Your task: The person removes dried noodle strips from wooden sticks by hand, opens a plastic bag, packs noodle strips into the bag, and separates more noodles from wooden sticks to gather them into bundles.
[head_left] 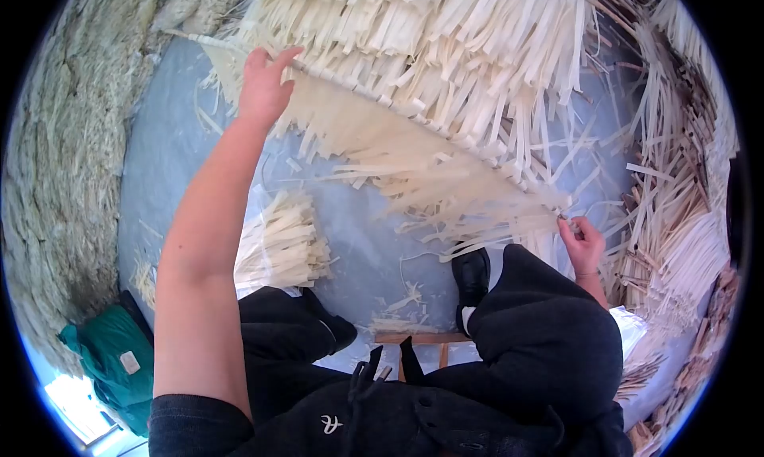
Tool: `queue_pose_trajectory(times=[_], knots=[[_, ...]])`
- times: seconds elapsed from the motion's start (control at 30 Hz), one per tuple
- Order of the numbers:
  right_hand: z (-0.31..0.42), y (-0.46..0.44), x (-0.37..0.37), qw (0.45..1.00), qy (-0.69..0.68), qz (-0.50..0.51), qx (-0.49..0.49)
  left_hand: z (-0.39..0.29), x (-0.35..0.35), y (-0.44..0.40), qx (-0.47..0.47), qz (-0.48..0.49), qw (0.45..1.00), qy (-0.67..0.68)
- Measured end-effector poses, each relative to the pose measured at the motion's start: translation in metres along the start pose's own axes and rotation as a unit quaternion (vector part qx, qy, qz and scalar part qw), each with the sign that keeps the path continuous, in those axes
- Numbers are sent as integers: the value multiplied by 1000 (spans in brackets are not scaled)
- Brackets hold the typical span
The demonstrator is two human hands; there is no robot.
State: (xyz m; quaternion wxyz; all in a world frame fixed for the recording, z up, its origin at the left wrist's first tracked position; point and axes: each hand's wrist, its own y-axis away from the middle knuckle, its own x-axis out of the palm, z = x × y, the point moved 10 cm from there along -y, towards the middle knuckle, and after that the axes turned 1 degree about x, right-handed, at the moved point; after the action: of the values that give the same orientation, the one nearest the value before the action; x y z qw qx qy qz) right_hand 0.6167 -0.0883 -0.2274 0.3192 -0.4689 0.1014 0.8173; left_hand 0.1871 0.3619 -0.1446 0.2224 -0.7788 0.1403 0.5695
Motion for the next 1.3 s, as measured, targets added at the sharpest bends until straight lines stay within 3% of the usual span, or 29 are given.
queue_pose_trajectory(times=[0.03, 0.1, 0.2, 0.33, 0.4, 0.43, 0.5, 0.53, 0.6, 0.73, 0.83, 1.0, 1.1, 1.17, 1.3], knots=[[0, -3, 2, 1000, 7, 2, 3, 3, 4, 3, 0, 2, 1000, -1], [-7, -9, 8, 1000, -3, 10, 7, 20, -8, 12, 13, -123, 992, -5], [-6, -17, 12, 1000, -10, 6, -1, 100, 21, 22, -53, -141, 985, 88], [-1, -19, 9, 999, -41, -5, -26, 49, -41, 23, -69, -237, 958, 148], [-4, -19, 8, 999, -42, 2, -23, 22, -69, 7, 27, -305, 950, 60], [-6, -19, 10, 999, -44, 9, -13, 23, -74, -3, 28, -308, 949, 60], [-1, -18, 6, 998, -59, 1, -23, 3, -68, -23, 120, -260, 958, -26], [1, -16, 2, 997, -72, -6, -29, 12, -65, -29, 122, -260, 958, -23], [1, -16, 1, 999, -34, -5, -36, 37, 12, -48, 119, 79, 989, -34], [47, -27, 1, 996, -25, 11, -83, 35, 1, -31, 108, 58, 990, -74], [92, -33, 11, 990, 23, 36, -138, 25, -13, -5, 164, 77, 983, -28], [120, -58, -44, 987, -39, -23, -153, 14, -89, 25, 113, 7, 983, 148], [142, -66, -96, 986, -58, -54, -145, -15, -140, 52, 56, -40, 983, 172], [140, -67, -101, 989, 29, -56, -134, -5, -124, 64, 66, -37, 982, 171], [100, -59, -25, 984, 146, -15, -103, 5, -33, 93, 104, 8, 981, 165]])
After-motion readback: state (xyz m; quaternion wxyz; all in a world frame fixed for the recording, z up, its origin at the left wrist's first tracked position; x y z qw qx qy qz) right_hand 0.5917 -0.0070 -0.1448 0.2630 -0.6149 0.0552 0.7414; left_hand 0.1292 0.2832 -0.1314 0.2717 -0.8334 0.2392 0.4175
